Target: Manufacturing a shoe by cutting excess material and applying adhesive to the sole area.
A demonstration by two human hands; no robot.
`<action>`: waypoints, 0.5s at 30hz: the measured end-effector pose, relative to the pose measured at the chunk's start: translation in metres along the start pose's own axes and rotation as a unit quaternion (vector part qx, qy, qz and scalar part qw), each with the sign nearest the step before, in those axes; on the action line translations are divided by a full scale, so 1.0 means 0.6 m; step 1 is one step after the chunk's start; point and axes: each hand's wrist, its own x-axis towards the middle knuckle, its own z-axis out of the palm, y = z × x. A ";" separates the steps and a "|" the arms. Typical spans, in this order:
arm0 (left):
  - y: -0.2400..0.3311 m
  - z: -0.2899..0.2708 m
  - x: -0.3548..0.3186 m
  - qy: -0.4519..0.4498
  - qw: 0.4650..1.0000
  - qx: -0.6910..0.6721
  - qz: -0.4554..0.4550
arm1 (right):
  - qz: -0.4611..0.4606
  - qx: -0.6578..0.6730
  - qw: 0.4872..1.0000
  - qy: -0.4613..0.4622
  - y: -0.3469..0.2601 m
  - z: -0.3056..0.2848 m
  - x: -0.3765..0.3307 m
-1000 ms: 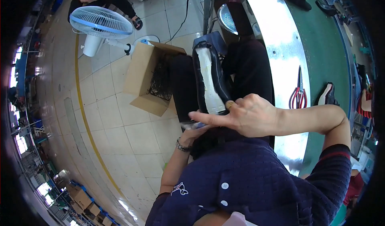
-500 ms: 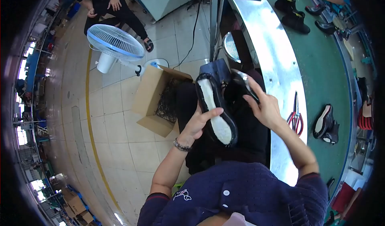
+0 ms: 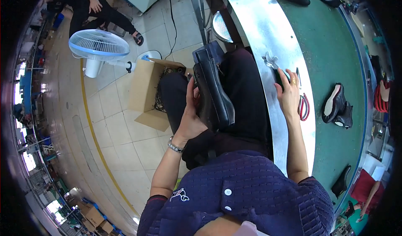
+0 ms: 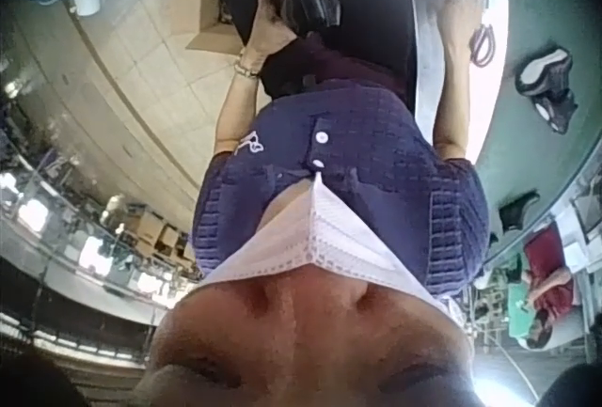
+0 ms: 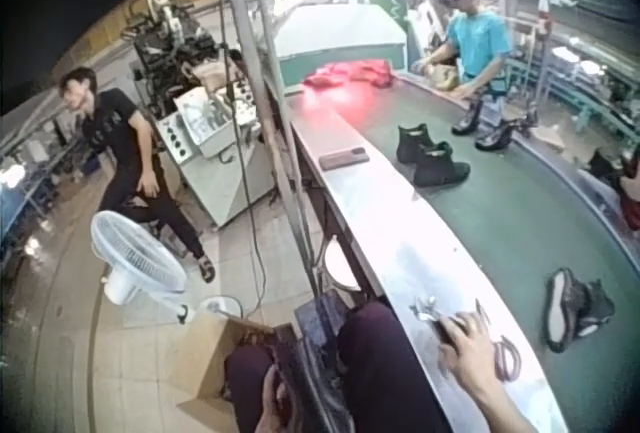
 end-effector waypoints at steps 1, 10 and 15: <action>0.002 0.003 0.004 -0.004 1.000 0.002 0.000 | -0.005 0.098 0.995 -0.017 -0.016 -0.007 0.001; 0.016 0.040 0.048 -0.070 0.994 0.019 -0.087 | -0.008 0.642 0.659 -0.392 -0.122 -0.035 -0.037; 0.063 0.107 0.126 -0.131 0.989 -0.036 -0.053 | 0.170 0.726 0.637 -0.195 -0.072 -0.080 -0.042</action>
